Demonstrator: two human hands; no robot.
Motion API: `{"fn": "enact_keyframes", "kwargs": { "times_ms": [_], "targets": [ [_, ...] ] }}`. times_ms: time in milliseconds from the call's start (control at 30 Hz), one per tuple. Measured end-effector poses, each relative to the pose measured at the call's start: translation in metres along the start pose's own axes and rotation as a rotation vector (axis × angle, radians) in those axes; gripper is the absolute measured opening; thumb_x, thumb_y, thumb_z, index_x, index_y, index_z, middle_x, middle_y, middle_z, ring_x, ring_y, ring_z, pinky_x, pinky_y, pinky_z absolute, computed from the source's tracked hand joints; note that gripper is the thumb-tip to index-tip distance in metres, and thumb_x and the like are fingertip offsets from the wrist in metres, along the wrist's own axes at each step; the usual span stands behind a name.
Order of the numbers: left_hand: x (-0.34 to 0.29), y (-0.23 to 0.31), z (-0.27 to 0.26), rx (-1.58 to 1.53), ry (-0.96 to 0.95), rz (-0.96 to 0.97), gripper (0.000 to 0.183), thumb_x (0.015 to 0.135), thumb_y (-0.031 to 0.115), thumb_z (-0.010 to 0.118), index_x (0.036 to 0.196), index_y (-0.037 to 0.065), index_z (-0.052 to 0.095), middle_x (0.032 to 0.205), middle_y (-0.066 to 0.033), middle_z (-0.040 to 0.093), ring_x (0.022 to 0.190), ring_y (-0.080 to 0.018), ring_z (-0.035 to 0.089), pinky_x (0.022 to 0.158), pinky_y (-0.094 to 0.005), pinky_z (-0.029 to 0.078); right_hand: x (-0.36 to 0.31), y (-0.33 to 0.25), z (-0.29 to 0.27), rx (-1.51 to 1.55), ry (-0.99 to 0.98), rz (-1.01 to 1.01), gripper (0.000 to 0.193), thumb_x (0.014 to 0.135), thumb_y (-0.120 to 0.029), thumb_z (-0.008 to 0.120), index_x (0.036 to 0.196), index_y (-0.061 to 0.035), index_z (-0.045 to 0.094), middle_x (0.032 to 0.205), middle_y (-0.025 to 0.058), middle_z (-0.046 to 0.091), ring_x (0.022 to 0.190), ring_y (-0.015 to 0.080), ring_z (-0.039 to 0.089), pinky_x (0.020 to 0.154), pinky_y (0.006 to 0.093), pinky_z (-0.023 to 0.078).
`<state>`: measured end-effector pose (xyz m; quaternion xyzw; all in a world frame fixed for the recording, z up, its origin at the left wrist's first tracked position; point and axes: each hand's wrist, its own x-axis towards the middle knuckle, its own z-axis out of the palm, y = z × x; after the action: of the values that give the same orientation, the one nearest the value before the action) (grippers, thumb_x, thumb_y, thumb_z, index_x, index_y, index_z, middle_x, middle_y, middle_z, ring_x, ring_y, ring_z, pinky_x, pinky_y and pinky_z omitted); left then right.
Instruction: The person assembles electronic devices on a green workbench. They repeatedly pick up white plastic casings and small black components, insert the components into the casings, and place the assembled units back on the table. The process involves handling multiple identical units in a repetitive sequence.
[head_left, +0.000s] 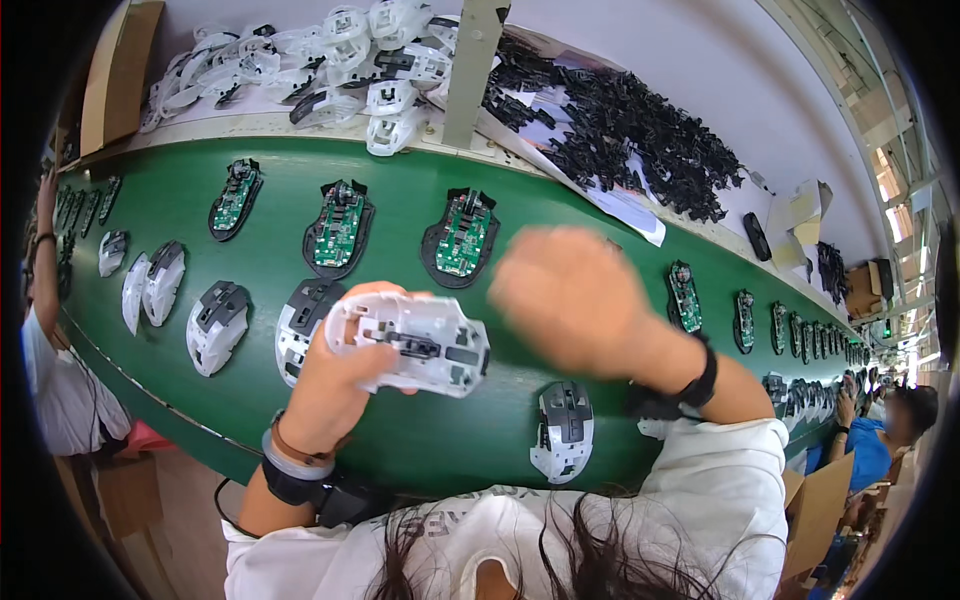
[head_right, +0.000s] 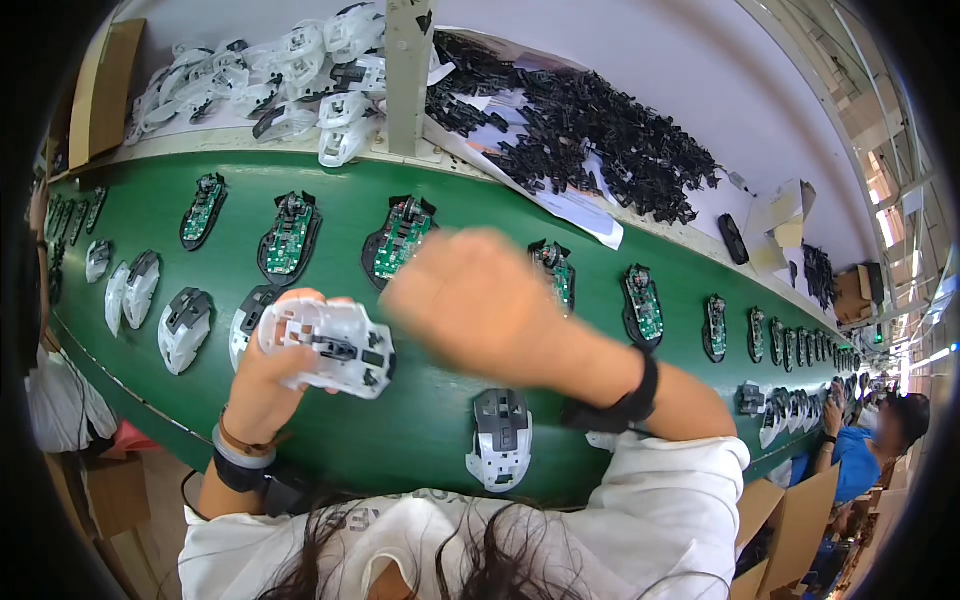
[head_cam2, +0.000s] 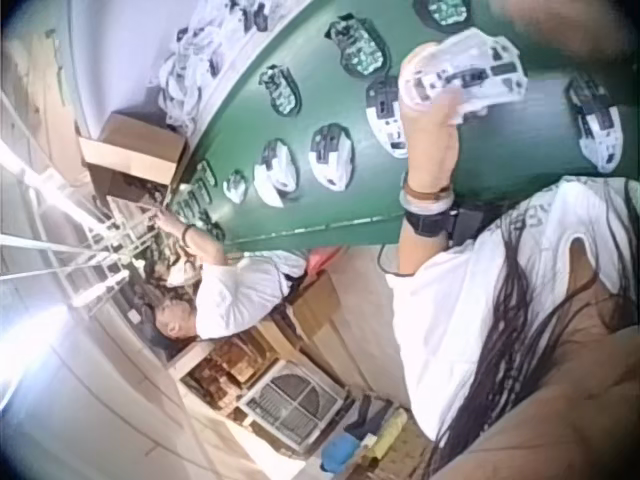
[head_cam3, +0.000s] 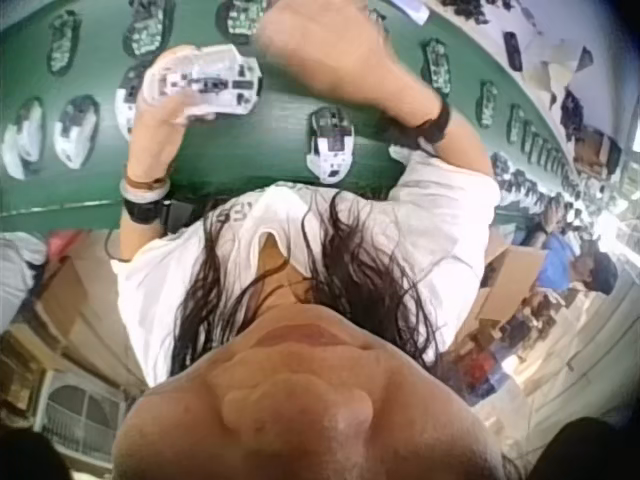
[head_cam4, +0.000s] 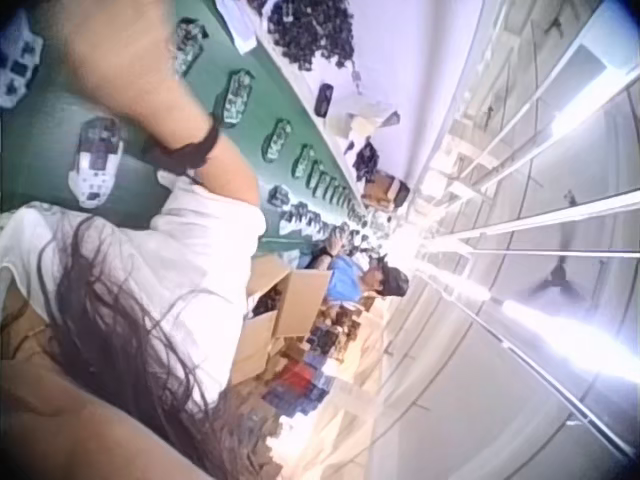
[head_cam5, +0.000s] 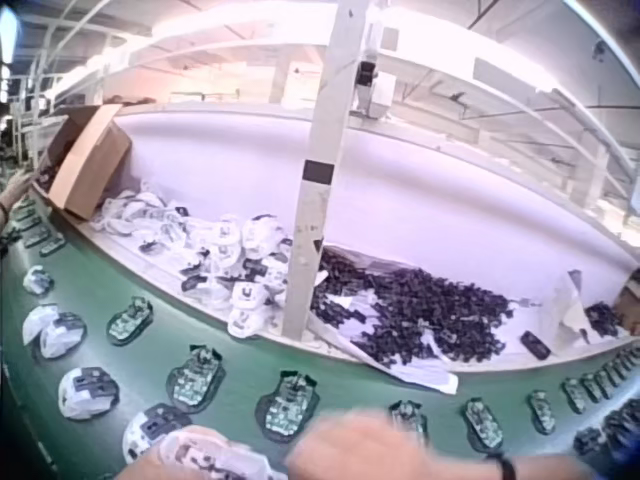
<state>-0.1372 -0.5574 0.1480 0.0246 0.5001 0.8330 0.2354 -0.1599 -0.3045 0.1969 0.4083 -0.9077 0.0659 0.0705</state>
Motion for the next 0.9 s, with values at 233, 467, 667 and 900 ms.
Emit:
{"fn": "enact_keyframes", "kwargs": {
  "times_ms": [233, 467, 667, 900],
  "targets": [
    [-0.001, -0.004, -0.007, -0.301, -0.214, -0.089, 0.075, 0.082, 0.027, 0.069, 0.141, 0.001, 0.031, 0.13, -0.013, 0.05, 0.111, -0.0276, 0.058, 0.076, -0.0418, 0.057, -0.068, 0.212, 0.068, -0.026, 0.393, 0.895, 0.029, 0.08, -0.011, 0.063, 0.107, 0.0002, 0.061, 0.098, 0.0195, 0.065, 0.093, 0.037, 0.061, 0.085, 0.0425, 0.048],
    [-0.002, -0.006, -0.002, -0.087, -0.077, 0.009, 0.088, 0.07, 0.03, 0.081, 0.139, 0.001, 0.034, 0.129, -0.01, 0.049, 0.116, -0.0252, 0.053, 0.097, -0.0417, 0.046, -0.059, 0.209, 0.076, 0.164, 0.3, 1.025, 0.029, 0.074, -0.01, 0.07, 0.1, -0.0001, 0.064, 0.081, 0.016, 0.065, 0.076, 0.0272, 0.064, 0.073, 0.0356, 0.051],
    [-0.002, 0.01, 0.001, 0.28, -0.209, -0.018, 0.085, 0.072, 0.013, 0.074, 0.142, -0.001, 0.028, 0.126, -0.0088, 0.049, 0.114, -0.0156, 0.049, 0.098, -0.0315, 0.039, -0.075, 0.183, 0.047, 0.4, 0.514, 0.92, 0.022, 0.079, 0.0, 0.064, 0.101, -0.0004, 0.061, 0.078, 0.0039, 0.061, 0.07, 0.0116, 0.057, 0.066, 0.0254, 0.048],
    [0.0, -0.001, -0.006, 0.754, 0.042, 0.248, 0.062, 0.071, 0.017, 0.077, 0.124, 0.002, 0.049, 0.11, -0.0099, 0.061, 0.099, -0.0179, 0.057, 0.087, -0.0312, 0.044, 0.01, -0.018, -0.024, 0.741, 0.37, 0.171, 0.021, 0.077, 0.0, 0.072, 0.096, -0.0023, 0.064, 0.087, 0.0072, 0.064, 0.073, 0.0145, 0.062, 0.063, 0.0255, 0.05]
  ]
}}
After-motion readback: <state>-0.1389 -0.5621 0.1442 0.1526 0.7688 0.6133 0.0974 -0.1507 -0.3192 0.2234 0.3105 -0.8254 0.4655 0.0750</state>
